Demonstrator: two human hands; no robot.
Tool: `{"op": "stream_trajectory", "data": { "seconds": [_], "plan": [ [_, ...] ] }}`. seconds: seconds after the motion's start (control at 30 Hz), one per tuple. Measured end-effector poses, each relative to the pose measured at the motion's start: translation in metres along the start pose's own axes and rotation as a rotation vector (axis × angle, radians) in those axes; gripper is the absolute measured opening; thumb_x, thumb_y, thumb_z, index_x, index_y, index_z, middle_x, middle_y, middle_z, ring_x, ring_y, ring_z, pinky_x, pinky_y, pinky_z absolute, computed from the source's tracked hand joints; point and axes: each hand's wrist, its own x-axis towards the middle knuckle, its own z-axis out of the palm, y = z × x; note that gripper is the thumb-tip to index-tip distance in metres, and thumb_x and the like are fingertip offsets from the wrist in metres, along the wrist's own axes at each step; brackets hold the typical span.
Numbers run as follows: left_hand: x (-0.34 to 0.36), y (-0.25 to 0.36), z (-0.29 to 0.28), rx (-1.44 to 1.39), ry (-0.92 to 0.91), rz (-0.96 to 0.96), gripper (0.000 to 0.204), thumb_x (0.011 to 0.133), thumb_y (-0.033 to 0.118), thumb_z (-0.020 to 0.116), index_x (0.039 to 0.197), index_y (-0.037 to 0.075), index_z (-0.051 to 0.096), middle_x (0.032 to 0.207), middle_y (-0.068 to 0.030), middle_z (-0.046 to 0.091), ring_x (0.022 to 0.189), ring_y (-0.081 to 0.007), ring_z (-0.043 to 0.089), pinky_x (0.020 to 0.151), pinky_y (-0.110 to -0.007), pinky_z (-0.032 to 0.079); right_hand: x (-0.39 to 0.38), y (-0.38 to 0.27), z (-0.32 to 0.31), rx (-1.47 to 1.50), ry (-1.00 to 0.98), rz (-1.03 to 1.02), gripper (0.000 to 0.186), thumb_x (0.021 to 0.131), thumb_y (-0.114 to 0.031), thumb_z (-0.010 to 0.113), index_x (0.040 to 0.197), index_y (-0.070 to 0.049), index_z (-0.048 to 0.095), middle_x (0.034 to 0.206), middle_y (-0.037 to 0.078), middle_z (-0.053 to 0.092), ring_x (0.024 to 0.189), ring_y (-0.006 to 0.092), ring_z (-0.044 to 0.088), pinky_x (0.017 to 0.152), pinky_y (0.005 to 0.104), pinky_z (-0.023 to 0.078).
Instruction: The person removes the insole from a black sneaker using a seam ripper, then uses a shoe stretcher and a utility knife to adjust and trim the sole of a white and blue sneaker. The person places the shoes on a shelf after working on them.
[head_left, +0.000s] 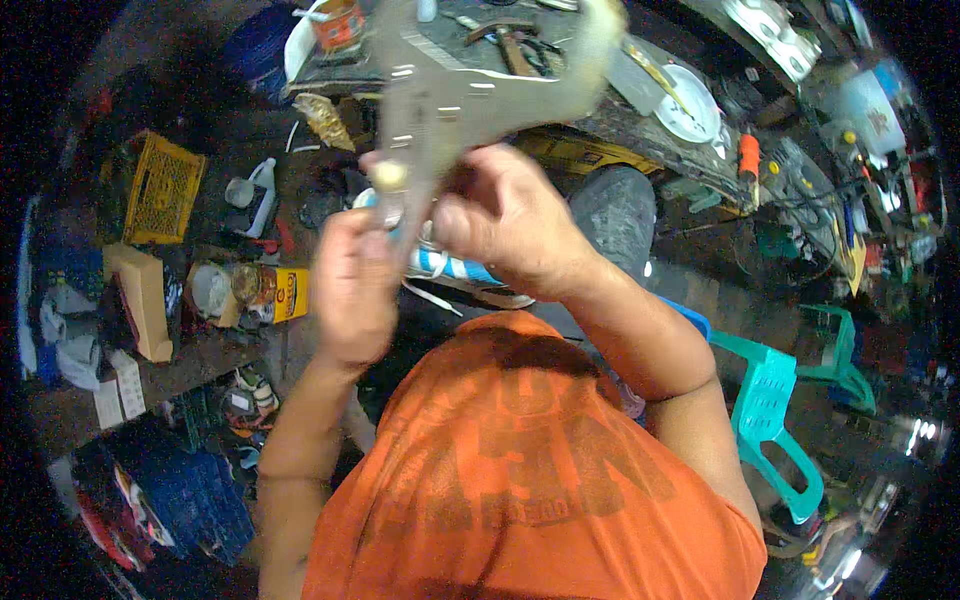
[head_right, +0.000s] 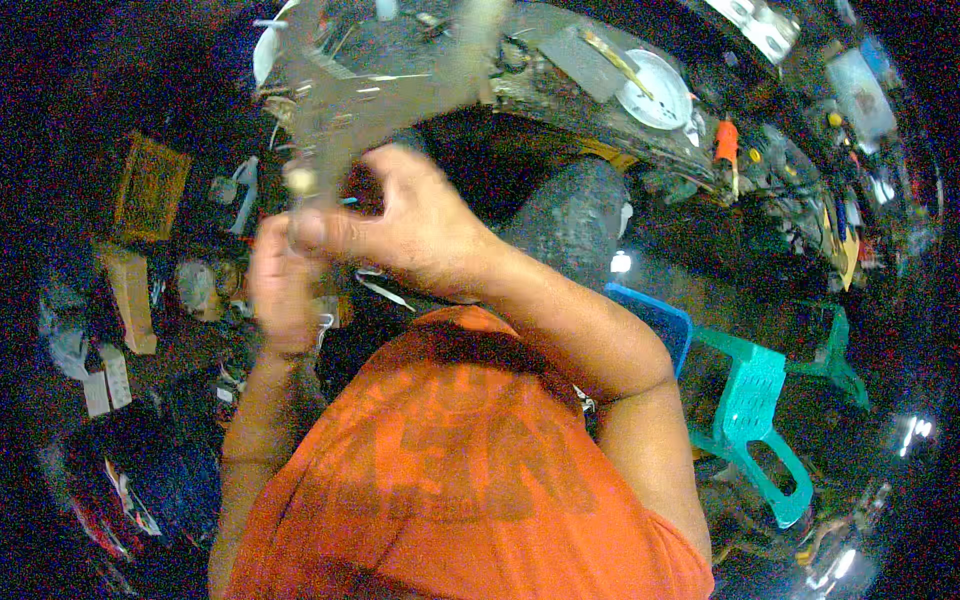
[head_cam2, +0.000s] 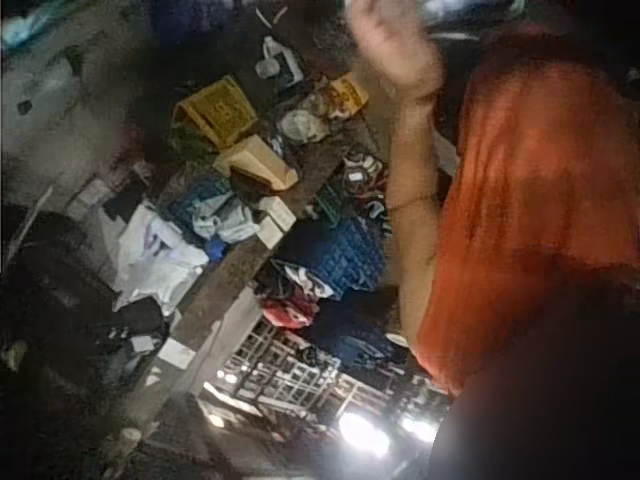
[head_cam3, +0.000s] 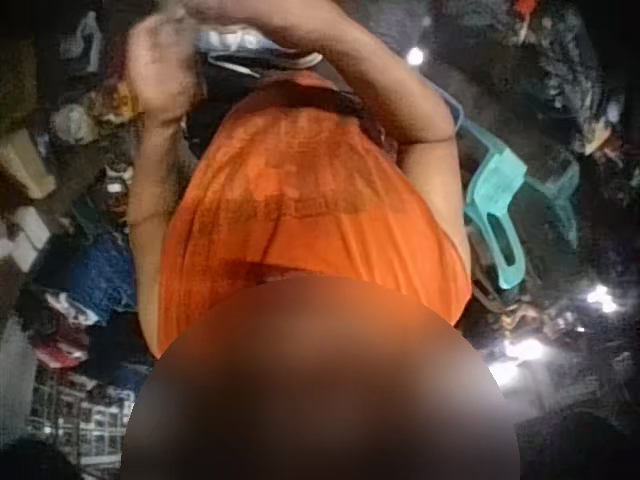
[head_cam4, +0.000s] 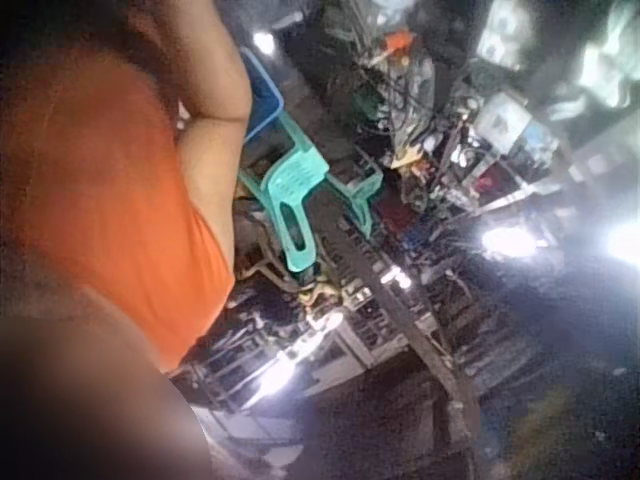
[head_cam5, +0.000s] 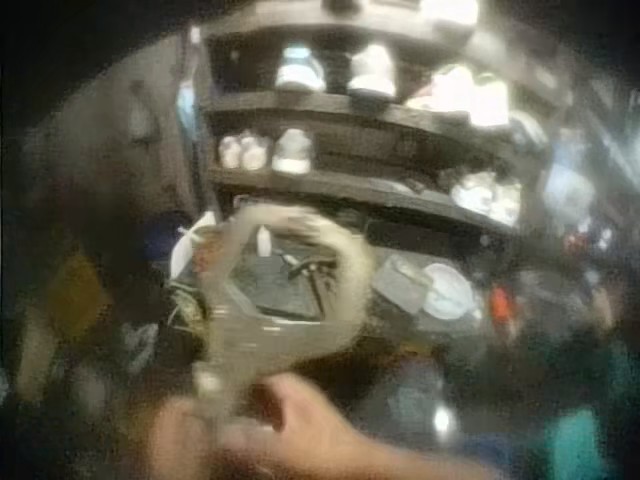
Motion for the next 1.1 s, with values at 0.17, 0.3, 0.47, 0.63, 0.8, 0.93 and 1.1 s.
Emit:
{"op": "stream_trajectory", "data": {
  "seconds": [0.17, 0.3, 0.47, 0.63, 0.8, 0.93, 1.1],
  "plan": [
    [0.034, 0.018, 0.070, 0.136, -0.291, 0.191, 0.037, 0.105, 0.033, 0.056, 0.119, -0.002, 0.055, 0.096, -0.0140, 0.065, 0.086, -0.0214, 0.066, 0.075, -0.035, 0.051, -0.051, -0.059, -0.056, -0.138, 0.297, 0.159, 0.032, 0.092, -0.020, 0.076, 0.114, 0.001, 0.067, 0.103, 0.007, 0.073, 0.089, 0.0150, 0.069, 0.081, 0.0317, 0.058],
    [0.048, 0.020, 0.078, 0.249, -0.479, 0.196, 0.029, 0.103, 0.027, 0.060, 0.111, -0.001, 0.062, 0.096, -0.0184, 0.066, 0.082, -0.0308, 0.069, 0.072, -0.037, 0.053, -0.099, -0.101, -0.097, -0.136, 0.350, 0.224, 0.039, 0.094, -0.018, 0.072, 0.123, 0.004, 0.060, 0.111, 0.012, 0.070, 0.086, 0.0183, 0.070, 0.073, 0.0333, 0.062],
    [0.038, 0.013, 0.114, 0.184, -0.615, 0.231, 0.037, 0.103, 0.031, 0.058, 0.124, 0.000, 0.056, 0.100, -0.0180, 0.065, 0.087, -0.0331, 0.067, 0.076, -0.039, 0.053, -0.116, -0.071, -0.090, 0.275, 0.274, 0.218, 0.100, 0.081, -0.037, 0.077, 0.157, 0.002, 0.026, 0.155, 0.024, 0.040, 0.131, 0.0339, 0.055, 0.102, 0.0499, 0.050],
    [0.107, -0.032, 0.059, 0.270, -0.852, 0.162, 0.043, 0.105, 0.040, 0.051, 0.112, 0.001, 0.068, 0.114, -0.0156, 0.065, 0.112, -0.0327, 0.060, 0.103, -0.043, 0.045, -0.150, -0.084, -0.112, 0.354, 0.304, 0.323, 0.087, 0.072, -0.011, 0.073, 0.148, 0.010, 0.037, 0.141, 0.031, 0.054, 0.132, 0.0462, 0.054, 0.115, 0.0546, 0.041],
    [0.126, -0.093, -0.002, 0.793, -0.892, -0.323, 0.063, 0.100, 0.051, 0.055, 0.136, -0.001, 0.059, 0.138, -0.0213, 0.061, 0.128, -0.0329, 0.057, 0.110, -0.040, 0.042, -0.186, -0.089, -0.134, 0.454, 0.158, 0.603, 0.088, 0.067, -0.005, 0.076, 0.147, 0.005, 0.041, 0.136, 0.021, 0.061, 0.131, 0.0353, 0.057, 0.115, 0.0474, 0.038],
    [0.095, -0.060, -0.054, 0.711, -1.032, -0.412, 0.081, 0.081, 0.046, 0.080, 0.141, -0.001, 0.053, 0.140, -0.0202, 0.058, 0.128, -0.0305, 0.058, 0.108, -0.039, 0.044, -0.212, -0.099, -0.136, 0.291, 0.175, 0.762, 0.086, 0.069, -0.002, 0.076, 0.147, 0.001, 0.040, 0.139, 0.019, 0.059, 0.131, 0.0332, 0.057, 0.113, 0.0456, 0.042],
    [0.036, -0.054, -0.063, 0.531, -0.899, -0.403, 0.066, 0.066, 0.034, 0.093, 0.117, -0.002, 0.069, 0.119, -0.0131, 0.067, 0.105, -0.0204, 0.064, 0.092, -0.035, 0.049, -0.214, -0.094, -0.132, -0.019, -0.123, 0.933, 0.068, 0.073, -0.002, 0.073, 0.138, 0.004, 0.052, 0.133, 0.018, 0.063, 0.125, 0.0272, 0.060, 0.105, 0.0385, 0.046]
  ]
}}
